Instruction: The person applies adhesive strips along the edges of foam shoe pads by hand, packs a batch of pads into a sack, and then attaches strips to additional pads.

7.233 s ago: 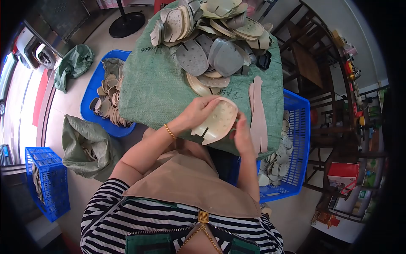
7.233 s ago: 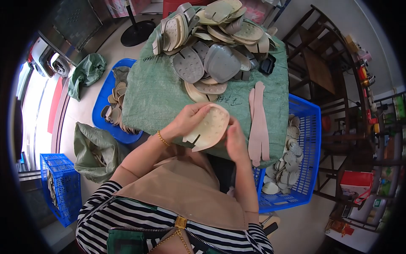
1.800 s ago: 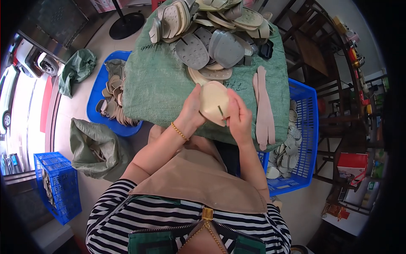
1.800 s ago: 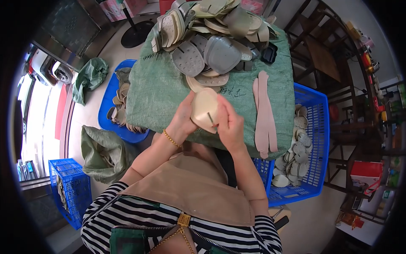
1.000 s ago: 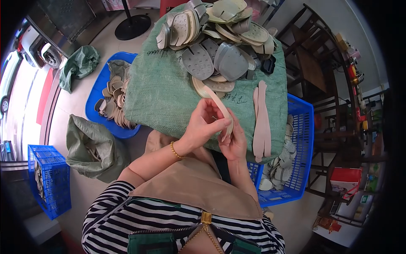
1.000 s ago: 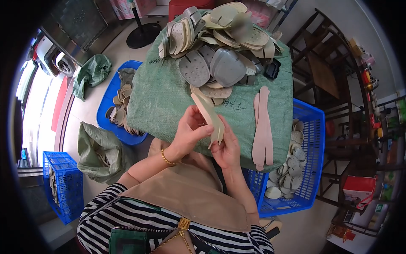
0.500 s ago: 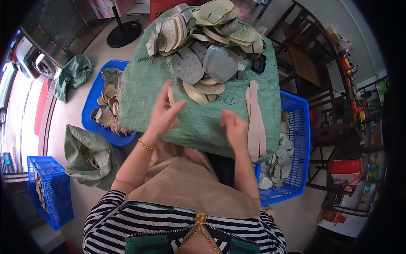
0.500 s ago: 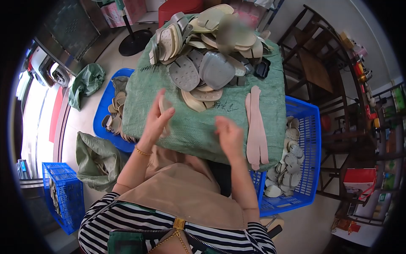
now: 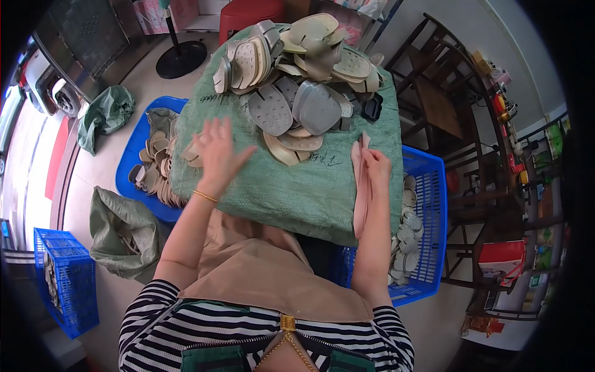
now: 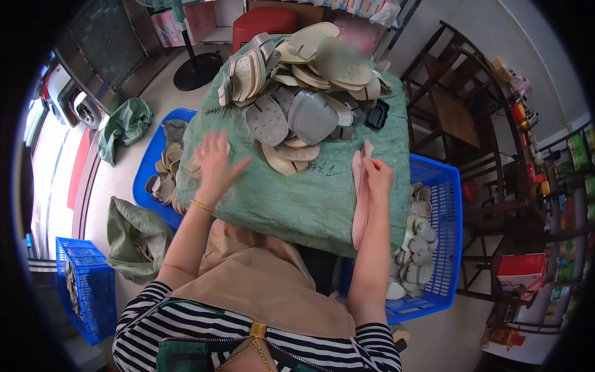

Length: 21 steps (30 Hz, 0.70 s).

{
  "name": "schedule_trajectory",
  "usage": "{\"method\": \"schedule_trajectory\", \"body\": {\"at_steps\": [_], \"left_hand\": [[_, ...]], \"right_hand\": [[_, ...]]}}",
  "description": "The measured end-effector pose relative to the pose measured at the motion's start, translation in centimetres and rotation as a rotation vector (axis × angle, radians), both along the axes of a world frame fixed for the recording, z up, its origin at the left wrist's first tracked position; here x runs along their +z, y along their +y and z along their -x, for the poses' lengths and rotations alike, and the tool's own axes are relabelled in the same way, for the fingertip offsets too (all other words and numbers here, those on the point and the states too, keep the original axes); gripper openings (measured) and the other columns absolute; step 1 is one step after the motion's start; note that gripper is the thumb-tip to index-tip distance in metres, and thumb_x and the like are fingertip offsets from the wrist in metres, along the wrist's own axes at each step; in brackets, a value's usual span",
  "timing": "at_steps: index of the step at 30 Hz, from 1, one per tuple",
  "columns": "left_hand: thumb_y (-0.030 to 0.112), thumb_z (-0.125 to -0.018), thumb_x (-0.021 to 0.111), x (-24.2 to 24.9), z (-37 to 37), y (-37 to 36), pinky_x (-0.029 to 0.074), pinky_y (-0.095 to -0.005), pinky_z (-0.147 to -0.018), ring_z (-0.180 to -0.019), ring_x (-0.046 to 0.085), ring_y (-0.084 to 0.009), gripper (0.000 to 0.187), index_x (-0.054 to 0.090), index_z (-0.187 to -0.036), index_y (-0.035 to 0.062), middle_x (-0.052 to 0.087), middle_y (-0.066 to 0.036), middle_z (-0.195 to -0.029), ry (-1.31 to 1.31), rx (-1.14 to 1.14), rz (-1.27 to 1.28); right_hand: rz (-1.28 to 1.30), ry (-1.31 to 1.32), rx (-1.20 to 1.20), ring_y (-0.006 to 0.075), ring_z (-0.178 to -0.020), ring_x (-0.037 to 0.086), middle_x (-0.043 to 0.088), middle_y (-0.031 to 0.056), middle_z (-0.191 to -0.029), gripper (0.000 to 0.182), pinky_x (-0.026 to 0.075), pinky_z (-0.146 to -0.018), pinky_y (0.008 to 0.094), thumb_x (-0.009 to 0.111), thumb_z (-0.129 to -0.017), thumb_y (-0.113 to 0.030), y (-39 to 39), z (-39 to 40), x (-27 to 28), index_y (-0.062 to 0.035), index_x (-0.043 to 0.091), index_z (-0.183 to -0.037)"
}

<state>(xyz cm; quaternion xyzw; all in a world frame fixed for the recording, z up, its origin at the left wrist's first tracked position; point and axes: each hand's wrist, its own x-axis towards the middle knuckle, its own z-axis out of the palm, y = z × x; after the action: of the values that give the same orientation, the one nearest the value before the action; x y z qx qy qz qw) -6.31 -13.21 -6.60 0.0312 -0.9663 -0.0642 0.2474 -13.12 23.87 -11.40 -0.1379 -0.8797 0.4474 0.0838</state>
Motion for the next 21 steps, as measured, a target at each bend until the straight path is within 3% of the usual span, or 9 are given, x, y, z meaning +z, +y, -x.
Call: {"method": "schedule_trajectory", "body": {"at_steps": [1, 5, 9, 10, 14, 16, 18, 21], "left_hand": [[0.042, -0.069, 0.064, 0.5, -0.4, 1.7, 0.021, -0.0507, -0.097, -0.117, 0.032, -0.0349, 0.074, 0.036, -0.123, 0.0014, 0.039, -0.018, -0.122, -0.010, -0.115, -0.094], [0.026, -0.068, 0.066, 1.0, -0.9, 8.9, 0.030, -0.0439, -0.093, -0.113, 0.037, -0.0327, 0.057, 0.043, -0.115, 0.0015, 0.043, -0.017, -0.116, -0.027, -0.659, -0.325], [0.015, -0.070, 0.059, -0.3, 1.7, 15.8, 0.035, -0.0411, -0.088, -0.111, 0.039, -0.0300, 0.050, 0.043, -0.115, 0.0014, 0.044, -0.014, -0.118, -0.159, -0.985, -0.279], [0.015, -0.070, 0.059, -1.2, 2.8, 17.1, 0.035, -0.0411, -0.088, -0.111, 0.039, -0.0300, 0.050, 0.043, -0.115, 0.0014, 0.044, -0.014, -0.118, -0.148, -0.985, -0.283], [0.010, -0.072, 0.051, -4.0, 6.5, 20.3, 0.037, -0.0409, -0.084, -0.110, 0.040, -0.0287, 0.048, 0.042, -0.118, 0.0020, 0.041, -0.010, -0.124, -0.084, -0.947, -0.144], [0.011, -0.073, 0.050, -3.9, 6.7, 20.1, 0.037, -0.0407, -0.083, -0.110, 0.040, -0.0284, 0.047, 0.041, -0.119, 0.0029, 0.041, -0.009, -0.125, -0.158, -0.968, -0.135], [0.013, -0.075, 0.049, -4.5, 6.4, 20.1, 0.036, -0.0406, -0.085, -0.111, 0.040, -0.0283, 0.046, 0.042, -0.119, 0.0043, 0.040, -0.009, -0.127, -0.104, -0.952, -0.089], [0.015, -0.076, 0.048, -5.3, 6.2, 19.7, 0.035, -0.0398, -0.087, -0.112, 0.040, -0.0290, 0.044, 0.043, -0.119, 0.0056, 0.040, -0.010, -0.128, -0.056, -0.947, -0.044]], "right_hand": [[0.127, 0.017, -0.001, 0.0138, -0.066, 0.057, 0.063, 0.0089, -0.072, 0.026, 0.044, -0.062, 0.0269, 0.063, -0.075, -0.024, 0.2, 0.0, -0.1, -0.0015, 0.065, -0.088], [0.148, 0.063, 0.080, 0.0099, -0.064, 0.055, 0.062, 0.0063, -0.070, 0.025, 0.043, -0.059, 0.0246, 0.061, -0.076, -0.021, -0.1, -0.5, 0.4, 0.0006, 0.065, -0.089], [0.306, -0.053, 0.080, 0.0094, -0.059, 0.053, 0.062, 0.0030, -0.069, 0.021, 0.041, -0.053, 0.0242, 0.060, -0.077, -0.016, -0.9, -0.5, 2.0, 0.0027, 0.064, -0.085], [0.354, -0.142, 0.074, 0.0092, -0.058, 0.053, 0.061, 0.0018, -0.068, 0.019, 0.041, -0.051, 0.0242, 0.059, -0.078, -0.015, -1.0, -0.5, 2.6, 0.0029, 0.064, -0.083], [0.393, -0.094, 0.087, 0.0055, -0.050, 0.045, 0.054, -0.0012, -0.063, 0.017, 0.033, -0.042, 0.0200, 0.056, -0.078, -0.014, -1.3, -0.5, 3.1, 0.0006, 0.064, -0.083], [0.221, -0.090, 0.058, 0.0051, -0.049, 0.044, 0.053, -0.0010, -0.061, 0.016, 0.031, -0.042, 0.0195, 0.054, -0.076, -0.012, -0.7, 0.4, 1.5, 0.0009, 0.062, -0.079], [0.221, -0.127, 0.050, 0.0045, -0.047, 0.042, 0.051, -0.0017, -0.059, 0.013, 0.030, -0.041, 0.0186, 0.056, -0.074, -0.012, -0.9, 0.0, 2.9, -0.0001, 0.061, -0.074], [0.444, -0.215, 0.100, 0.0048, -0.047, 0.042, 0.050, -0.0020, -0.058, 0.011, 0.030, -0.040, 0.0186, 0.057, -0.073, -0.011, -1.0, -0.2, 3.7, -0.0012, 0.061, -0.073]]}}
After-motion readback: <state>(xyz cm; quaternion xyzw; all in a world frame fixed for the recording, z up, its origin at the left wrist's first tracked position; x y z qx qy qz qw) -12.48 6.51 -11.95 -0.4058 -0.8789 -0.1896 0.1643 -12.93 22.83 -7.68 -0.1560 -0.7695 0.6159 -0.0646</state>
